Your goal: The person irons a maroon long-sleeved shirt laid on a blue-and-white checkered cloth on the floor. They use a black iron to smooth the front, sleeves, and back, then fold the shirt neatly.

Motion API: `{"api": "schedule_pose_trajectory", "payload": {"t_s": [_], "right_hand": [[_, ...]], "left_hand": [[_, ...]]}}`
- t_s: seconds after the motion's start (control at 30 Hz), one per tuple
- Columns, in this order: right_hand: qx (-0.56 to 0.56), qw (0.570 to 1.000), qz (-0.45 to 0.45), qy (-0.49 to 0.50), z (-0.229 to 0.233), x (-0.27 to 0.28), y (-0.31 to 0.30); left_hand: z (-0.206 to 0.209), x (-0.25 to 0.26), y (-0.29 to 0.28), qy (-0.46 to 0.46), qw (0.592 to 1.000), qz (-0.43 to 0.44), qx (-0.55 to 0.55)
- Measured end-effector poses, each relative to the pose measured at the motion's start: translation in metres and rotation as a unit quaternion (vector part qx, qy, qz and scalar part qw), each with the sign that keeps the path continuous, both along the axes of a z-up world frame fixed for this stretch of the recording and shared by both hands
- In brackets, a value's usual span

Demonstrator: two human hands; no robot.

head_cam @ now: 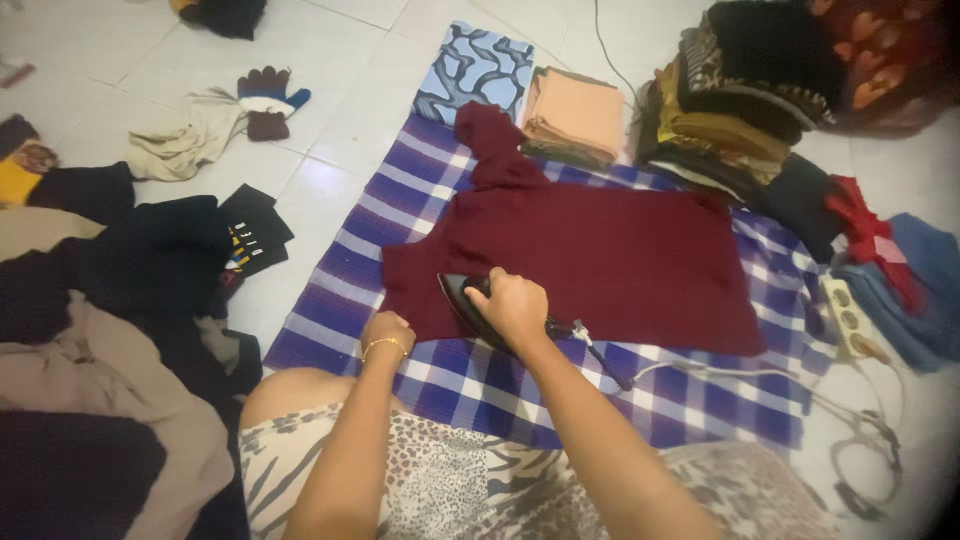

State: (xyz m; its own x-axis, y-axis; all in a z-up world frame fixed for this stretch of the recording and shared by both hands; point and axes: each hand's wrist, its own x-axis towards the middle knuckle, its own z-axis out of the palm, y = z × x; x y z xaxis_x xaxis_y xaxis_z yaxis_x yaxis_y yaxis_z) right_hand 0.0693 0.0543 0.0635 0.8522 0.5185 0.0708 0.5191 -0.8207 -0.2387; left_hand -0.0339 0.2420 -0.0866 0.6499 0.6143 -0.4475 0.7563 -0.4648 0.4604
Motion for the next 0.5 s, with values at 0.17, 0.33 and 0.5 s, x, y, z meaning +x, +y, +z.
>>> {"api": "schedule_pose_trajectory", "payload": {"t_s": [0.17,0.33,0.5], "right_hand": [[-0.027,0.995,0.097,-0.002,0.001,0.007,-0.006],[-0.025,0.997,0.068,-0.017,-0.004,0.004,-0.002],[-0.009,1.000,-0.002,0.001,-0.001,0.003,0.008]], "left_hand": [[-0.008,0.001,0.001,-0.016,1.000,0.003,0.005],[-0.012,0.000,0.001,-0.024,1.000,0.009,-0.005],[-0.004,0.002,0.004,0.007,1.000,-0.011,-0.008]]}}
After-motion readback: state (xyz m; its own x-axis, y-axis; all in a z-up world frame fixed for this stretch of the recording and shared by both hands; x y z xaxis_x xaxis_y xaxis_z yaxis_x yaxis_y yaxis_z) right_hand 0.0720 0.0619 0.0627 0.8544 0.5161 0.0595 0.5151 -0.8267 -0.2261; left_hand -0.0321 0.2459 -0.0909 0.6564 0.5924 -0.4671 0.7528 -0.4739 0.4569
